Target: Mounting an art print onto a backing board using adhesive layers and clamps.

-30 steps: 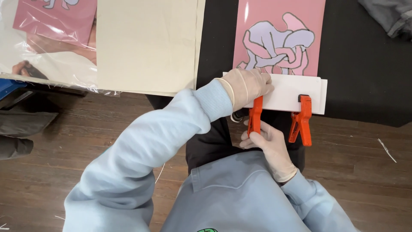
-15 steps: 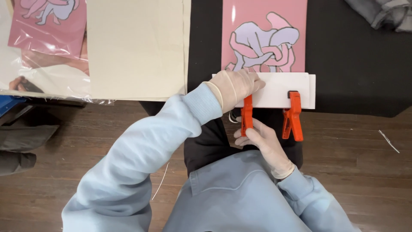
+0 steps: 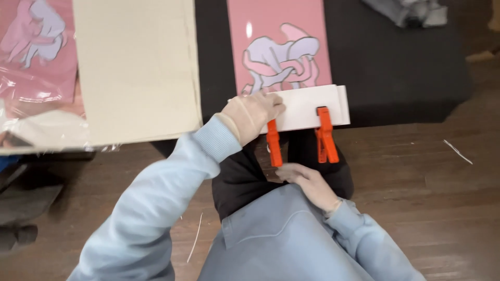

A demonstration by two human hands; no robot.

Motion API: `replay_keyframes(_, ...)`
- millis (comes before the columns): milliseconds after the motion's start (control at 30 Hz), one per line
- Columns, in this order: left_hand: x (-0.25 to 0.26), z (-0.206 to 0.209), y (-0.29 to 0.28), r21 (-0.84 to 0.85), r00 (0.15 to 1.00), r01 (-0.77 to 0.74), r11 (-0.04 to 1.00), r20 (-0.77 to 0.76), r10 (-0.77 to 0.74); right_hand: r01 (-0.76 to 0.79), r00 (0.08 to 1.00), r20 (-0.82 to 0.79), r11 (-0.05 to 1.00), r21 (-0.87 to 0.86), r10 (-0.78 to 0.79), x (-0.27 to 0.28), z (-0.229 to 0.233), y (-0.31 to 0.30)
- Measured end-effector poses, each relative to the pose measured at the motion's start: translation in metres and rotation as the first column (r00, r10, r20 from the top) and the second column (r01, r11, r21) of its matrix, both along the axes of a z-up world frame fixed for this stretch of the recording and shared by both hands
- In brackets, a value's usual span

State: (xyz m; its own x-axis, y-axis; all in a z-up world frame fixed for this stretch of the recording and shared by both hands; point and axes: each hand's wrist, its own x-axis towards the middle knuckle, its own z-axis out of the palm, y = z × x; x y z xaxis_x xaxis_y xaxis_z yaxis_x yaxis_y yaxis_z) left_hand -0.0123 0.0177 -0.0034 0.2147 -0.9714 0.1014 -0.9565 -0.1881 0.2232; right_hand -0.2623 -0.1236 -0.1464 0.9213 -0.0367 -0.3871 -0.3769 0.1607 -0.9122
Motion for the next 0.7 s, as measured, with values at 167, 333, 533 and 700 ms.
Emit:
replay_keyframes(167, -0.001, -0.001, 0.002, -0.042, 0.999, 0.022, 0.999, -0.031, -0.024, 0.572, 0.819, 0.013, 0.819, 0.043, -0.573, -0.016, 0.023, -0.063)
replay_keyframes(333, -0.001, 0.003, 0.000, 0.000, 1.000, 0.007, 1.000, -0.031, -0.007, 0.682, 0.688, -0.005, 0.644, 0.346, -0.726, 0.024, 0.062, -0.110)
replay_keyframes(533, -0.008, 0.011, 0.005, 0.039, 1.000, -0.003, 0.999, -0.005, 0.003, 0.595, 0.733, -0.014, 0.630, 0.500, -0.680, 0.060, 0.060, -0.129)
replay_keyframes(700, -0.011, 0.019, -0.003, 0.042, 1.000, -0.007, 0.999, 0.008, 0.007, 0.665, 0.678, 0.038, 0.635, 0.394, -0.734, 0.057, 0.035, -0.140)
